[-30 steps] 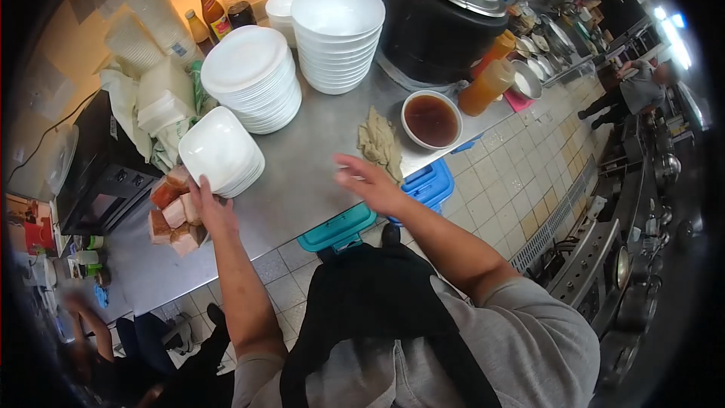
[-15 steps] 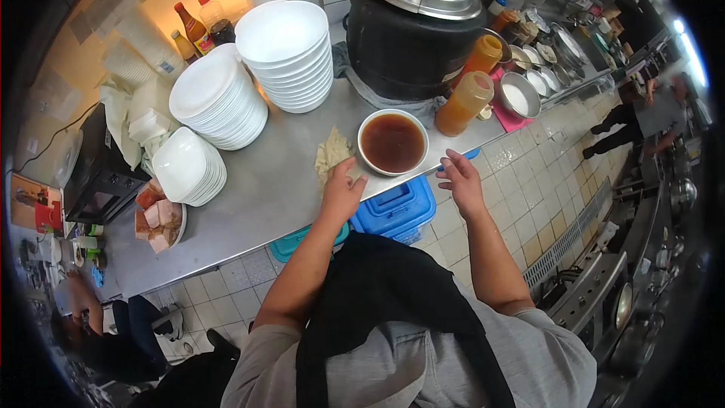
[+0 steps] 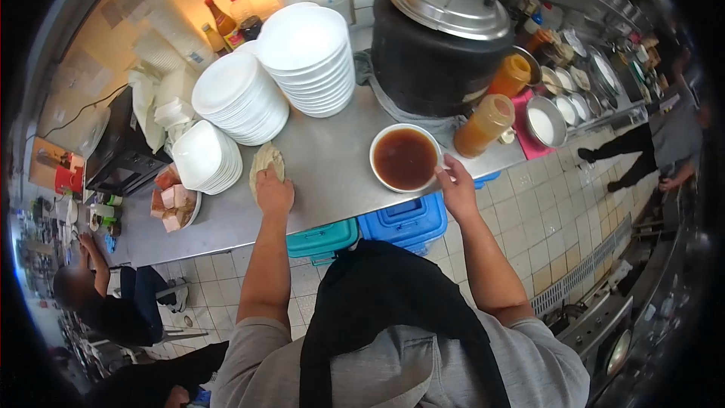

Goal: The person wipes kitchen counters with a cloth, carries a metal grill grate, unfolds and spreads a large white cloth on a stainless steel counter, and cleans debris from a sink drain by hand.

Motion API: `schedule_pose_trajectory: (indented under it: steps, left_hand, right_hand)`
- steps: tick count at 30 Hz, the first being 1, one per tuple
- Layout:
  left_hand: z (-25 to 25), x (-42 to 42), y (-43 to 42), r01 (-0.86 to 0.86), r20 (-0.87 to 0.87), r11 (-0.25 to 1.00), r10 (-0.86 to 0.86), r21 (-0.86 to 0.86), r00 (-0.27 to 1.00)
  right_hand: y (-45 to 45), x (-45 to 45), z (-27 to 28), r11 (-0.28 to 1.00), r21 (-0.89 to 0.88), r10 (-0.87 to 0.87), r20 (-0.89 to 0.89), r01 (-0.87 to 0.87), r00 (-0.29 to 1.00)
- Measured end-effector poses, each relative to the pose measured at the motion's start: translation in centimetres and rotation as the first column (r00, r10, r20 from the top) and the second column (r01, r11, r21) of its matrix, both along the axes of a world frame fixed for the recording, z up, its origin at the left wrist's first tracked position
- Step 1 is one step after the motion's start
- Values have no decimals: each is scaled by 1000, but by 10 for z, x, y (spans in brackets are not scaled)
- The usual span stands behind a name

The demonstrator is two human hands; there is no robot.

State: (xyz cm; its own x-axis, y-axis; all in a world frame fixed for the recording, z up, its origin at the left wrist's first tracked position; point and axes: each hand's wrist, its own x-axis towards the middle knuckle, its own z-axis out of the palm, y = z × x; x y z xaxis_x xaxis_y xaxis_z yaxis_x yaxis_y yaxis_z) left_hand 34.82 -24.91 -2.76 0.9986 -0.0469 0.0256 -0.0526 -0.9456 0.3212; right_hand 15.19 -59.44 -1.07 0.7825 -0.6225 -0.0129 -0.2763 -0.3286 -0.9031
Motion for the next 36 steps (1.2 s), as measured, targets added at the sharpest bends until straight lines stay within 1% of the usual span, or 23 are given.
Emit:
schedule_pose_trajectory:
  steps: [1,2,3,4,5,6,8,9,10,12,13,14,17,21,23,24,27,29,31,33,34,35,36]
  left_hand:
    - [3,1,5,-22,5,1000,22,-2,1000]
    - [4,1,11,-11,-8,999,10,-36,1000]
    - [5,0,16,-1,-18,997,0,-72,1000]
    - [3,-2,20,-27,-14,997,26,-75,1000]
    - [-2,-6,23,5,22,996,-3,-87,1000]
    - [-4,-9,26,38,62,994,-32,-99,998]
    - [-6,-13,32,20,82,991,-9,-136,997]
    - [-7,-13,33,26,94,986,-10,-163,995]
    - [-7,-10,33,10,98,985,7,-172,995]
    - [-5,-5,35,-44,74,977,61,-208,995]
    - [-4,0,36,-60,76,975,78,-216,994]
    - [-3,6,37,-73,48,976,85,-206,995]
    - [2,17,40,-94,-21,977,91,-189,996]
    - [7,21,42,-86,-86,981,72,-176,994]
    - [10,22,43,-88,-103,979,70,-182,992]
    - [11,23,42,-81,-111,979,61,-187,992]
    - [9,25,40,-68,-97,982,52,-177,994]
    - [6,29,40,-58,-87,983,44,-175,995]
    - [6,33,42,-55,-75,984,42,-169,996]
    - [6,37,42,-70,-104,983,53,-171,993]
    - [2,38,42,-55,-103,984,38,-171,994]
    - [-4,40,45,-56,-72,986,45,-158,996]
    - [-7,44,44,-50,-38,988,45,-148,998]
  right_hand:
    - [8,5,20,999,17,-46,4,46,999]
    - [13,12,36,1000,16,-21,7,21,1000]
    - [19,22,50,1000,14,9,85,-10,996]
    - [24,33,59,999,11,38,160,-41,986]
    - [29,46,64,982,156,74,224,-111,972]
    - [35,61,72,979,148,101,231,-137,968]
    - [49,93,91,908,355,144,234,-222,962]
    - [54,111,92,878,412,168,216,-246,962]
    - [60,129,94,877,403,185,218,-261,958]
    - [71,165,96,757,613,142,183,-226,973]
    - [72,183,91,715,630,220,209,-304,953]
    - [73,200,86,715,624,237,209,-316,949]
    - [74,238,78,643,703,202,225,-303,953]
    - [85,253,66,616,737,204,192,-278,960]
    - [89,249,61,597,710,220,301,-372,928]
    - [93,246,63,600,712,215,295,-365,931]
    - [111,242,70,613,672,255,330,-416,909]
    - [125,234,73,677,630,251,289,-381,924]
    - [123,228,68,667,653,235,273,-359,933]
    - [120,228,61,661,671,218,257,-336,942]
    - [117,228,58,657,662,262,247,-360,933]
    - [109,226,57,659,650,297,237,-379,925]
    - [105,224,60,674,643,271,242,-363,932]
